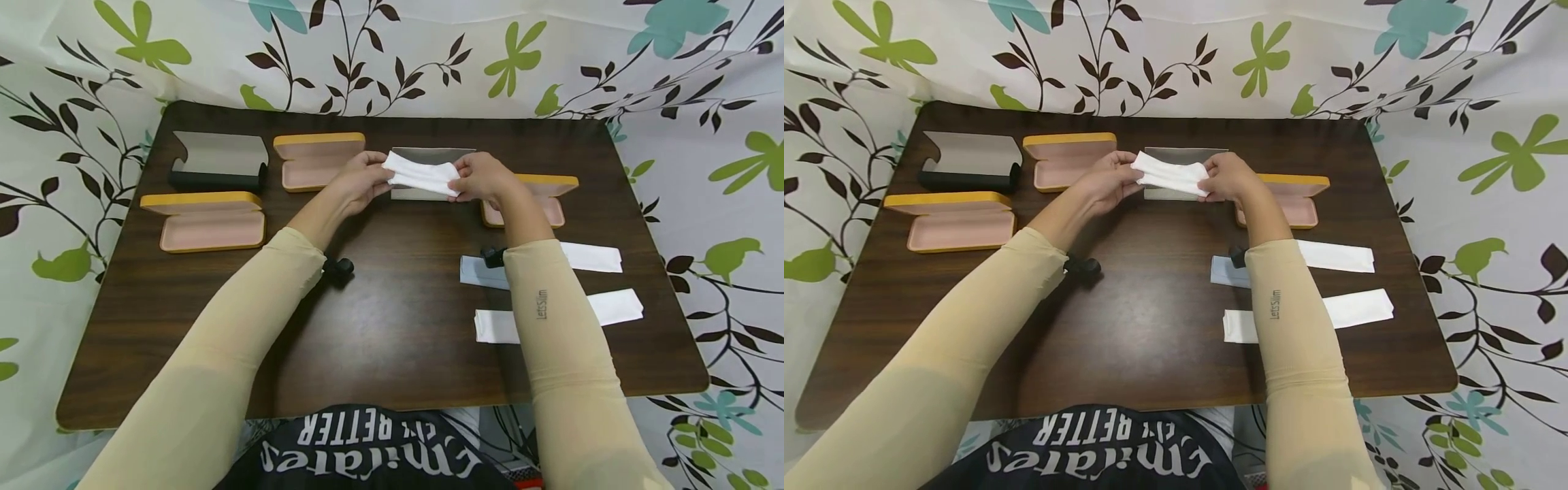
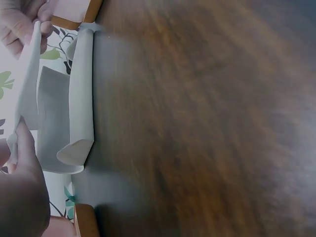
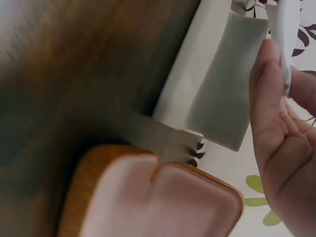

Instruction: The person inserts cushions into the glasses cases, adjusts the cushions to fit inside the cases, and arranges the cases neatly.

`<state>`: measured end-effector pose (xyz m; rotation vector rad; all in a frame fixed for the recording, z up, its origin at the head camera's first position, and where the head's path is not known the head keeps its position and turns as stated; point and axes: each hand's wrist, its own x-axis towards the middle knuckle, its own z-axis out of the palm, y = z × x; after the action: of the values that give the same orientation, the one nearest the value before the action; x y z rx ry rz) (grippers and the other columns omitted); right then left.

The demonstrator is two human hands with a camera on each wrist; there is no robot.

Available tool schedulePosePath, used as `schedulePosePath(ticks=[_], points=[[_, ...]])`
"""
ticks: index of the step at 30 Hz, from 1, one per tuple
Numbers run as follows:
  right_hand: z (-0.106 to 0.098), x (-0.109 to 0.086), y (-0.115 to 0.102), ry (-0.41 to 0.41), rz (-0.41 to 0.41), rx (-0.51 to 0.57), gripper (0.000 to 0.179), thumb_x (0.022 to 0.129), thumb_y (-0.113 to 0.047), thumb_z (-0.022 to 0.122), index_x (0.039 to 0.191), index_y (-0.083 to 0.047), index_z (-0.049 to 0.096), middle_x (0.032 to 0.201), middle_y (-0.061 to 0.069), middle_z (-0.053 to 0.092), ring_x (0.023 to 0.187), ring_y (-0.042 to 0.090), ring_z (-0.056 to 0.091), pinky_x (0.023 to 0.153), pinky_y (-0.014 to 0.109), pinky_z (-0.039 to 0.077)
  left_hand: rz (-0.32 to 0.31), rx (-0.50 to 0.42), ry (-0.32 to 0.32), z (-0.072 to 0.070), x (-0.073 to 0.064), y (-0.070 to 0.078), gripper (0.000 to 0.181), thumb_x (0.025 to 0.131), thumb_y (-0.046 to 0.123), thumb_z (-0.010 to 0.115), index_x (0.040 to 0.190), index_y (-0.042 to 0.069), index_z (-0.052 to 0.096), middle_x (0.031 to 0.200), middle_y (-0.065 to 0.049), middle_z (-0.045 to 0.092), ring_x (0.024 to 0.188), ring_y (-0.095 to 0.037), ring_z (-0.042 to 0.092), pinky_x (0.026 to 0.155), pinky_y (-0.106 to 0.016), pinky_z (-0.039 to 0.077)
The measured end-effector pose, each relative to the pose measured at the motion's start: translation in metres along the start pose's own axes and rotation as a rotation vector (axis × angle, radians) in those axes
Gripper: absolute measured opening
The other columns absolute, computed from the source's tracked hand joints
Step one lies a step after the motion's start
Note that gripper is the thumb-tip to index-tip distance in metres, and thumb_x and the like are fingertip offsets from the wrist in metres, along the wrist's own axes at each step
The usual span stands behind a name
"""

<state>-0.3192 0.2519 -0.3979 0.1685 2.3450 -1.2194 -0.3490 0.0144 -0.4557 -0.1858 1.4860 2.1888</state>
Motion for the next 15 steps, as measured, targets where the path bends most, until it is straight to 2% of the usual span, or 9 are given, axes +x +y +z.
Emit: schedulePosePath(ticks=[3,8,11,15], points=[[-0.005,0.003,-0.008,0.033,0.012,-0.079,0.046,0.099,-0.003,0.063,0.142,0.005,0.045,0.122,0.017,0.052,0.096,0.024,0.062,0.093,0.037,0.056,0.014,0.023,0.019,0.007,0.005,0.002,0.036,0.096,-0.013,0.057,0.127,0.003,0.045,0.113,-0.010,0.058,0.097,-0.018,0.061,0.104,-0.038,0.049],[-0.009,0.011,-0.013,0.089,0.017,-0.214,0.042,0.099,-0.002,0.061,0.138,0.008,0.048,0.124,0.020,0.053,0.089,0.021,0.062,0.088,0.034,0.058,0.043,0.126,0.070,0.017,0.012,-0.002,0.033,0.096,-0.011,0.059,0.124,0.002,0.047,0.110,-0.010,0.058,0.093,-0.017,0.059,0.093,-0.033,0.054],[-0.008,0.017,-0.013,0.131,0.031,-0.328,0.043,0.100,-0.005,0.060,0.139,0.007,0.049,0.132,0.022,0.053,0.099,0.025,0.059,0.094,0.038,0.055,0.107,0.318,0.118,0.021,0.014,-0.006,0.030,0.095,-0.008,0.060,0.121,0.002,0.050,0.114,-0.011,0.059,0.093,-0.016,0.057,0.083,-0.026,0.055],[-0.003,0.022,-0.009,0.185,0.040,-0.434,0.037,0.101,-0.008,0.058,0.135,0.005,0.053,0.133,0.021,0.055,0.111,0.031,0.053,0.101,0.043,0.048,0.252,0.709,0.175,0.027,0.015,-0.012,0.028,0.095,-0.003,0.057,0.121,0.004,0.054,0.119,-0.013,0.062,0.100,-0.019,0.056,0.078,-0.025,0.049]])
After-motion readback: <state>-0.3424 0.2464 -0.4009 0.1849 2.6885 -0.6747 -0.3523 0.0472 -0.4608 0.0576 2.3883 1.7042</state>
